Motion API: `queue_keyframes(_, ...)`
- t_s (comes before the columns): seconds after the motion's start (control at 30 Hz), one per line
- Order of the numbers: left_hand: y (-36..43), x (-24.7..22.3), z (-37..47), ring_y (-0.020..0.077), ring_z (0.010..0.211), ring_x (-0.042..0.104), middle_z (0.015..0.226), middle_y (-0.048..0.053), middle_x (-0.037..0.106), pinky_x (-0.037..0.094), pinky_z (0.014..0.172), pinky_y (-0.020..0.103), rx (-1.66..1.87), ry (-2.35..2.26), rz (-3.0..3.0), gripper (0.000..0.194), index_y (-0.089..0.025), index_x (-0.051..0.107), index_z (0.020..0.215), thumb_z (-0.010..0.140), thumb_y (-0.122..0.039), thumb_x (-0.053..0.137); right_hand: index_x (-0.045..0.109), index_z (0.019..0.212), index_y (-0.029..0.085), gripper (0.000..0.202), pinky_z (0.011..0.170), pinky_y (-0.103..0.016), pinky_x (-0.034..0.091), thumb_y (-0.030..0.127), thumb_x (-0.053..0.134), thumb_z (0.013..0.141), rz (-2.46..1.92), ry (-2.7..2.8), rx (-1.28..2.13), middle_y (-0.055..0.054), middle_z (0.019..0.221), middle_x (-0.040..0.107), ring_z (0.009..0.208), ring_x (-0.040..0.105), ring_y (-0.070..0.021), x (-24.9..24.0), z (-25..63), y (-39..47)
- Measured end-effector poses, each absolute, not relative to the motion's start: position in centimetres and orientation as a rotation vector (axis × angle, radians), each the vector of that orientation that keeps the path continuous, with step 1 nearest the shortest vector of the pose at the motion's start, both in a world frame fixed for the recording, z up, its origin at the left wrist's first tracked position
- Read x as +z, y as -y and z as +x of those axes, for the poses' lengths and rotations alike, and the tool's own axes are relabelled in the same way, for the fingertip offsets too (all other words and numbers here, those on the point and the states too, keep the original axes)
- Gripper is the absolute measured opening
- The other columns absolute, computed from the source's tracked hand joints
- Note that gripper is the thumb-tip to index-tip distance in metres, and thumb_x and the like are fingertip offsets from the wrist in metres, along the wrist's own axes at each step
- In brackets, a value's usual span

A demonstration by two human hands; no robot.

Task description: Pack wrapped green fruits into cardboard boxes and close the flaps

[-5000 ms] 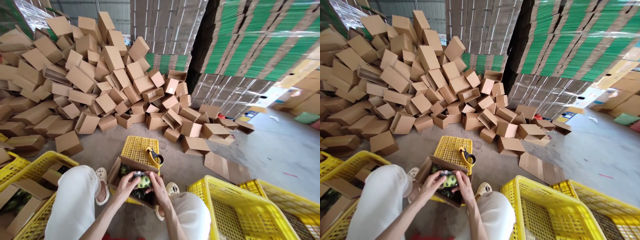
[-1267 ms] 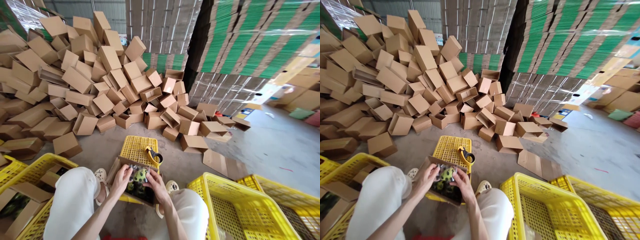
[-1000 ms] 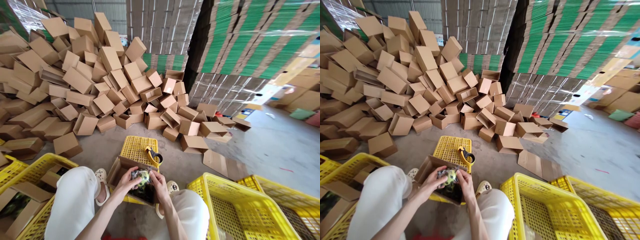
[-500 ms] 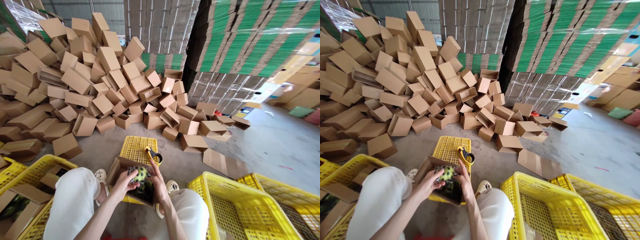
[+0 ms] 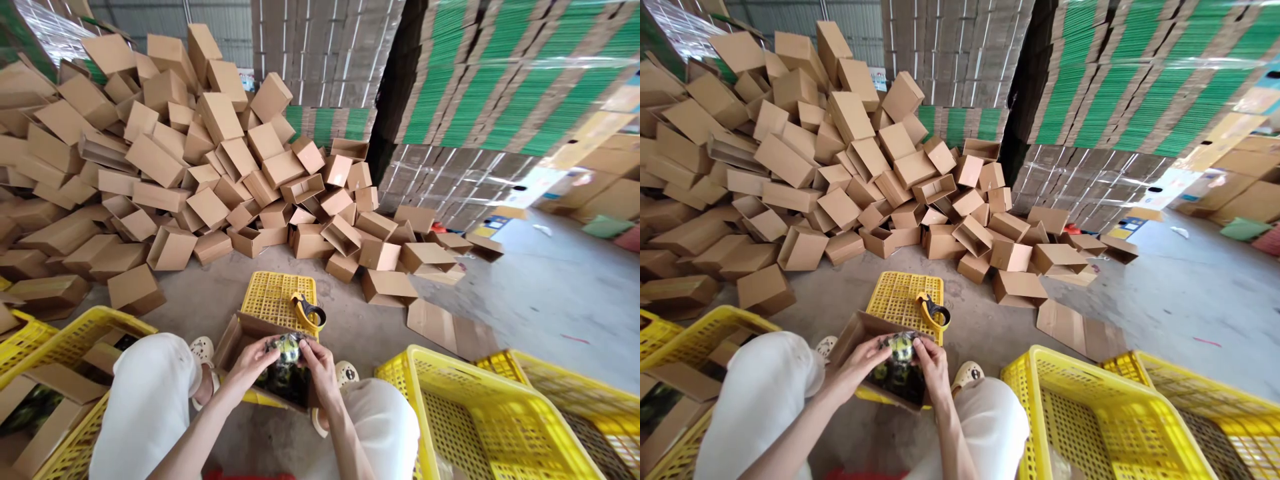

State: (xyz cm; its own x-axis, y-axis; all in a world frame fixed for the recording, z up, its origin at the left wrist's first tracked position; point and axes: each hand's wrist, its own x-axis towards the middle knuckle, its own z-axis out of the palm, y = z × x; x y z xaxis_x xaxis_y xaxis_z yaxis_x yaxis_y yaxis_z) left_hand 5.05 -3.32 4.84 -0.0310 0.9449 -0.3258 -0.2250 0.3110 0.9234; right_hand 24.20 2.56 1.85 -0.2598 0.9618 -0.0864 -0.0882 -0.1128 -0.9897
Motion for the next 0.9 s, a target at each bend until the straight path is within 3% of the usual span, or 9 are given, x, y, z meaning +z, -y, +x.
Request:
queue_keyframes(0.07,3.3,4.5,5.2,0.0304,0.109,0.075,0.118,0.016,0.078,0.061,0.092,0.037,1.101,-1.274,0.719,0.076,-0.017,0.076,0.116,0.065,-0.072,0.085,0.072,0.068,0.020,0.052,0.056,-0.030,0.050,0.070,0.074,0.083,-1.081,1.298,1.498,-0.002,0.063,0.064,0.060,0.057,-0.0184,1.9,24.1,-2.5)
queue_keyframes(0.17,3.2,3.8,5.3,0.0251,0.088,0.077,0.102,0.013,0.080,0.061,0.076,0.032,1.118,-1.335,0.655,0.073,-0.015,0.077,0.107,0.066,-0.076,0.082,0.067,0.066,0.020,0.055,0.052,-0.030,0.049,0.072,0.073,0.083,-1.089,1.306,1.520,-0.001,0.060,0.061,0.055,0.060,-0.0186,2.0,23.9,-2.3)
queue_keyframes(0.3,2.9,3.3,5.2,0.0239,0.085,0.075,0.087,0.009,0.079,0.058,0.068,0.027,1.161,-1.405,0.685,0.066,-0.015,0.079,0.091,0.069,-0.077,0.078,0.065,0.068,0.021,0.056,0.051,-0.030,0.050,0.074,0.072,0.083,-1.090,1.302,1.549,-0.001,0.061,0.062,0.056,0.064,-0.0203,2.0,23.8,-2.2)
queue_keyframes(0.4,2.9,3.3,5.1,0.0236,0.083,0.074,0.086,0.009,0.080,0.057,0.065,0.026,1.182,-1.403,0.676,0.067,-0.014,0.081,0.096,0.070,-0.076,0.078,0.065,0.069,0.021,0.055,0.052,-0.030,0.051,0.074,0.071,0.084,-1.092,1.299,1.556,-0.001,0.062,0.062,0.057,0.065,-0.0204,2.0,23.8,-2.2)
queue_keyframes(0.6,2.7,3.2,5.3,0.0266,0.092,0.075,0.100,0.011,0.082,0.058,0.074,0.029,1.232,-1.368,0.709,0.071,-0.014,0.082,0.112,0.073,-0.073,0.078,0.069,0.071,0.019,0.055,0.058,-0.029,0.055,0.073,0.073,0.083,-1.062,1.206,1.599,0.000,0.065,0.063,0.060,0.061,-0.0171,1.8,23.9,-2.3)
queue_keyframes(0.77,2.4,4.2,4.9,0.0340,0.109,0.074,0.111,0.014,0.082,0.059,0.095,0.039,1.276,-1.410,0.773,0.068,-0.015,0.084,0.106,0.068,-0.072,0.082,0.078,0.099,0.020,0.057,0.056,-0.029,0.057,0.074,0.074,0.081,-1.048,0.975,1.784,-0.004,0.076,0.073,0.062,0.069,-0.0193,1.7,23.8,-2.1)
queue_keyframes(0.9,2.5,5.0,4.5,0.0369,0.124,0.069,0.121,0.016,0.080,0.049,0.114,0.045,1.288,-1.337,0.819,0.063,-0.016,0.084,0.107,0.068,-0.065,0.086,0.082,0.100,0.021,0.045,0.067,-0.031,0.062,0.057,0.089,0.073,-0.966,0.918,1.831,-0.006,0.095,0.078,0.074,0.071,-0.0195,1.6,23.9,-2.0)
